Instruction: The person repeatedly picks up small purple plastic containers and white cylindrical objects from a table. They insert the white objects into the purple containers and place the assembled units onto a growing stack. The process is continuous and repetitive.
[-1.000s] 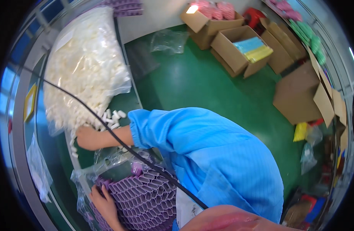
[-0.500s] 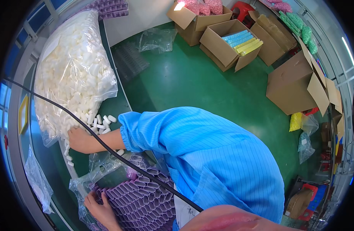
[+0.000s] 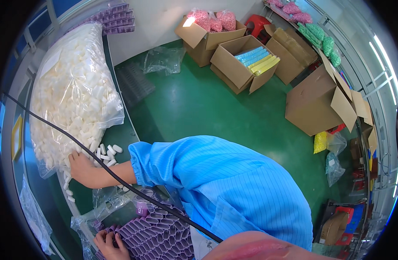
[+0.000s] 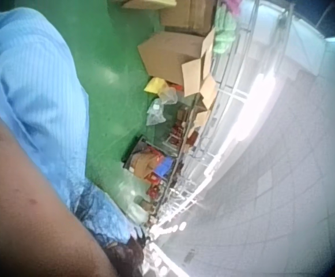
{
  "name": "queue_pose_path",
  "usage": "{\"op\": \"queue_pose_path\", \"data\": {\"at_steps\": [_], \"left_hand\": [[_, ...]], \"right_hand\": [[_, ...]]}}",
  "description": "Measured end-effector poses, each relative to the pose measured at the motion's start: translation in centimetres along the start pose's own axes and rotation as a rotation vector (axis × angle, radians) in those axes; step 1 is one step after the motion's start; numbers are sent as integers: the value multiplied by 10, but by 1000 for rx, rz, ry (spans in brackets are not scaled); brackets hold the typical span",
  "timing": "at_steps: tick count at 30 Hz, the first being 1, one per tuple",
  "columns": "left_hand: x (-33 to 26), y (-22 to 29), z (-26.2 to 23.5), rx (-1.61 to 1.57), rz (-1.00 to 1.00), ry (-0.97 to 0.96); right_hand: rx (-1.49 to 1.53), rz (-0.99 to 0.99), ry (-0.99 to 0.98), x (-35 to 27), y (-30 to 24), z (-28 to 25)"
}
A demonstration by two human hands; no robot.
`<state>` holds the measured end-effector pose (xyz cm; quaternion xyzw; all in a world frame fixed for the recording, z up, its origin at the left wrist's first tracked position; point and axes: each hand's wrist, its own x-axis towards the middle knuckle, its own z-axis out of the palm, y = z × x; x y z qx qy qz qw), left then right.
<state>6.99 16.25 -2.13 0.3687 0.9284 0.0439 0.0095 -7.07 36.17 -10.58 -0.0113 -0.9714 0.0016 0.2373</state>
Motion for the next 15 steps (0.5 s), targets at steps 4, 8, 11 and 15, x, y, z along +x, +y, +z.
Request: {"op": "queue_pose_path", "data": {"at_steps": [4,8,11,15], "left_hand": [[-6,-16,31,-853,-516,153],[-7,-25,30,-642,-341,195],[-4,-20,20,-216,37,208],[-6,-36,23,-247,74,180]], "right_hand": [[-24,-32,-26,2,-5,12],[-25,1,71,3,-5,18],[63,-62,51,7,6,8],[187,-91,224,2,7,-1]]}}
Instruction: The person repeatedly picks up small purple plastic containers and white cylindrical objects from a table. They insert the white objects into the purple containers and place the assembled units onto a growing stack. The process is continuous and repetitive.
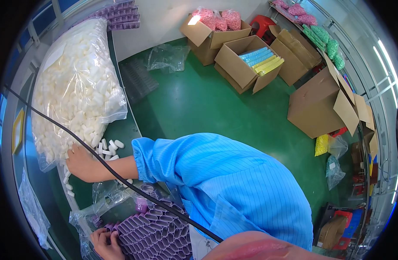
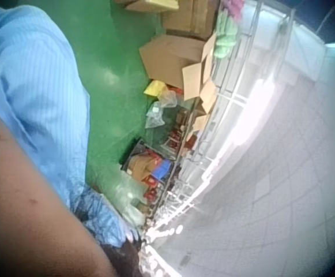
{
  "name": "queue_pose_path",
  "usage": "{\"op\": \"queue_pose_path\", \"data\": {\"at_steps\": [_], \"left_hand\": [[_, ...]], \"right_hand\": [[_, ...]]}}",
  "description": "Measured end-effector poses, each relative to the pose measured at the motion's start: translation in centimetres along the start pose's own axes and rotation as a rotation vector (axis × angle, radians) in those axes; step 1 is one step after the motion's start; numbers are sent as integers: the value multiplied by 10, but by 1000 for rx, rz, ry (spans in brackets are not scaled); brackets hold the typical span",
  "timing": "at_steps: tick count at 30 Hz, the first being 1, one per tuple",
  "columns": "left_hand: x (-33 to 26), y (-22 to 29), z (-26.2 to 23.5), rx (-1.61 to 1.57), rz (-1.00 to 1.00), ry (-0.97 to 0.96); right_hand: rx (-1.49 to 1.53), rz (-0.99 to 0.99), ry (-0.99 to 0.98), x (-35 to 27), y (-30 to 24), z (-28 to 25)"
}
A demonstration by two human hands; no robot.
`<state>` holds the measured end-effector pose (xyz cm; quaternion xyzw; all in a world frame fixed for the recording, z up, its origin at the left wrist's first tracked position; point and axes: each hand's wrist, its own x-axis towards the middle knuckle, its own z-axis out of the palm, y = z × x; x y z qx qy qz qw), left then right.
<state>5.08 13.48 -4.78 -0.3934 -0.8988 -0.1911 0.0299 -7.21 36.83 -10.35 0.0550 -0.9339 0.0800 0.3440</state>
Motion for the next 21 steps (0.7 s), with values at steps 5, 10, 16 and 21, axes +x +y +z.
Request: {"op": "queue_pose_path", "data": {"at_steps": [5,10,16,21], "left_hand": [[16,41,-20,-36,-319,5],[6,-4,-7,-222,-403,369],[18,-17,9,-469,-458,390],[8,-26,19,-552,-425,394]], "right_hand": [[546,12,193,-3,-21,19],[559,-334,-231,-17,-38,22],[453,-387,-244,-14,-11,15],[625,-413,-200,-9,-11,11]]}}
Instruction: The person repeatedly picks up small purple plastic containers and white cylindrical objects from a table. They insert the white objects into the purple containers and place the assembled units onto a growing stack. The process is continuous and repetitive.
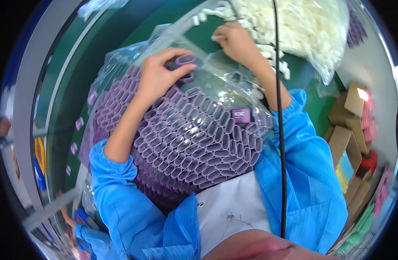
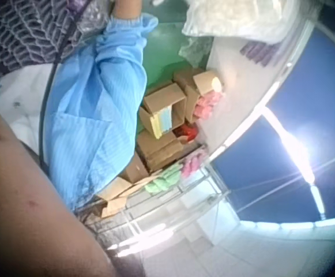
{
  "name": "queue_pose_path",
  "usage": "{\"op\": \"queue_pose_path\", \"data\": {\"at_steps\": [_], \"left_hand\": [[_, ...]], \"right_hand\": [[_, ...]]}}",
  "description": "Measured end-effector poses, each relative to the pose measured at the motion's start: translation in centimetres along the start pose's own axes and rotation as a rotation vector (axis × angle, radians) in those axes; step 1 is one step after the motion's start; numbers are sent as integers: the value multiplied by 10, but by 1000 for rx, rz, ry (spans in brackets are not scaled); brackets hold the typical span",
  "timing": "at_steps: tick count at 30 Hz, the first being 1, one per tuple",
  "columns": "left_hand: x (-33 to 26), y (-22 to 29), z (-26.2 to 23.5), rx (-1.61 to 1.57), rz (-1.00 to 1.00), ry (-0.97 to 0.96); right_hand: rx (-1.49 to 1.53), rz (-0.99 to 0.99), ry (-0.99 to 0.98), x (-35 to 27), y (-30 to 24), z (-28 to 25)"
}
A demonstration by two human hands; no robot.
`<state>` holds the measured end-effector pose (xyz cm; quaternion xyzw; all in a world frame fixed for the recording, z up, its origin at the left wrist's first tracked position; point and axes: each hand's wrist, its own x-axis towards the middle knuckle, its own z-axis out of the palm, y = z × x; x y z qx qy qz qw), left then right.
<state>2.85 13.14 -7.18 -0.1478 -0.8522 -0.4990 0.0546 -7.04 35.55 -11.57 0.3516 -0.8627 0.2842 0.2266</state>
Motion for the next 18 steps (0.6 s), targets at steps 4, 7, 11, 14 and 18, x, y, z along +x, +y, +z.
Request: {"op": "queue_pose_path", "data": {"at_steps": [4,7,11,14,18], "left_hand": [[-6,3,0,-134,-163,16],[-3,4,3,-98,-121,12],[-4,9,4,-20,-72,32],[-4,4,7,-19,-3,60],[-6,0,8,70,16,35]], "right_hand": [[458,53,125,17,-50,-27],[595,-147,7,15,-71,-35],[472,-210,-24,12,-75,-31],[398,-230,-24,12,-78,-33],[405,-325,-40,11,-79,-24]]}}
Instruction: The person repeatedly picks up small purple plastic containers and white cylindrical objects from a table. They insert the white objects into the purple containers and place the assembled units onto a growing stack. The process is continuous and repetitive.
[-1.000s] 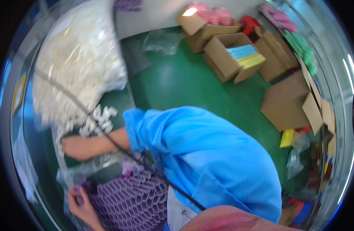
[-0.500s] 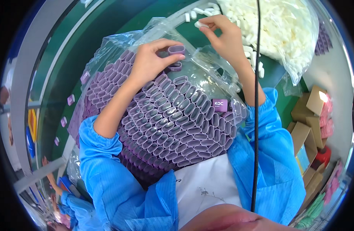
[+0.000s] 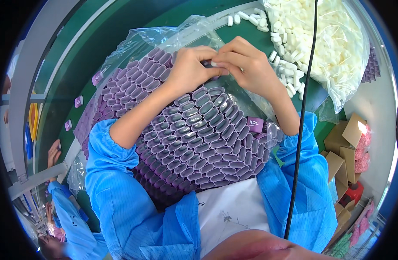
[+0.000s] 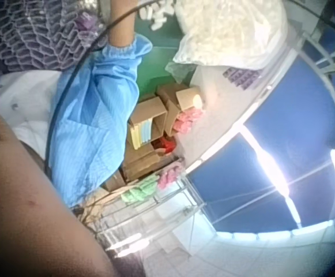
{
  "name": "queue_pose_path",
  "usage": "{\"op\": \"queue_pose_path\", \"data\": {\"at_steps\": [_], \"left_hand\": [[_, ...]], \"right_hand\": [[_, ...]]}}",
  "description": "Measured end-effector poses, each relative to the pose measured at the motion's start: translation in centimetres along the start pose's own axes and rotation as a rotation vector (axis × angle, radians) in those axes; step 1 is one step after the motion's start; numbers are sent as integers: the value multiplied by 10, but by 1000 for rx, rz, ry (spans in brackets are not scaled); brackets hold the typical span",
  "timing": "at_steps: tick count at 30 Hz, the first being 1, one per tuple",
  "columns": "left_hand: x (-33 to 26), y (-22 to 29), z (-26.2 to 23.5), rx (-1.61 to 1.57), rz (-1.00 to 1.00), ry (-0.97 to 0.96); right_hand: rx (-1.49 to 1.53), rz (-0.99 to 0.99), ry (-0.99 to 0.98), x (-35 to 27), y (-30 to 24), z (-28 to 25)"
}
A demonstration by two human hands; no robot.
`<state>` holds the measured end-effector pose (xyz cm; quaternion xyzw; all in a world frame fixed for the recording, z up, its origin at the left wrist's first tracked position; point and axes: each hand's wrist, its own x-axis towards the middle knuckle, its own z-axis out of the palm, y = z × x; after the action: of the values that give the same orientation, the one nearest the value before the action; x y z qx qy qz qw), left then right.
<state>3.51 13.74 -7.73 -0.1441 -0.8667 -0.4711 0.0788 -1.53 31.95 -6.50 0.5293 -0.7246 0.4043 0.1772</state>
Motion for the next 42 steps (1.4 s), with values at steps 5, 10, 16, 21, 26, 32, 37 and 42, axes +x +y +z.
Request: {"op": "queue_pose_path", "data": {"at_steps": [5,10,16,21,26,32,37,42], "left_hand": [[1,-3,4,27,164,181],[0,-3,7,-97,175,234],[-1,-5,9,-225,83,252],[0,-6,9,-236,94,238],[-1,-3,7,-234,104,251],[-1,-5,8,-453,3,153],[-1,-2,1,-384,-22,67],[0,-3,2,-661,-115,36]], "right_hand": [[-2,-4,53,2,-1,1],[-27,-19,40,6,-6,-9],[14,74,89,3,-4,-9],[-26,-8,108,3,-3,-4],[-41,-54,125,4,-7,-2],[273,164,192,-5,6,-2],[398,231,217,-11,8,3],[136,8,131,-3,5,-6]]}}
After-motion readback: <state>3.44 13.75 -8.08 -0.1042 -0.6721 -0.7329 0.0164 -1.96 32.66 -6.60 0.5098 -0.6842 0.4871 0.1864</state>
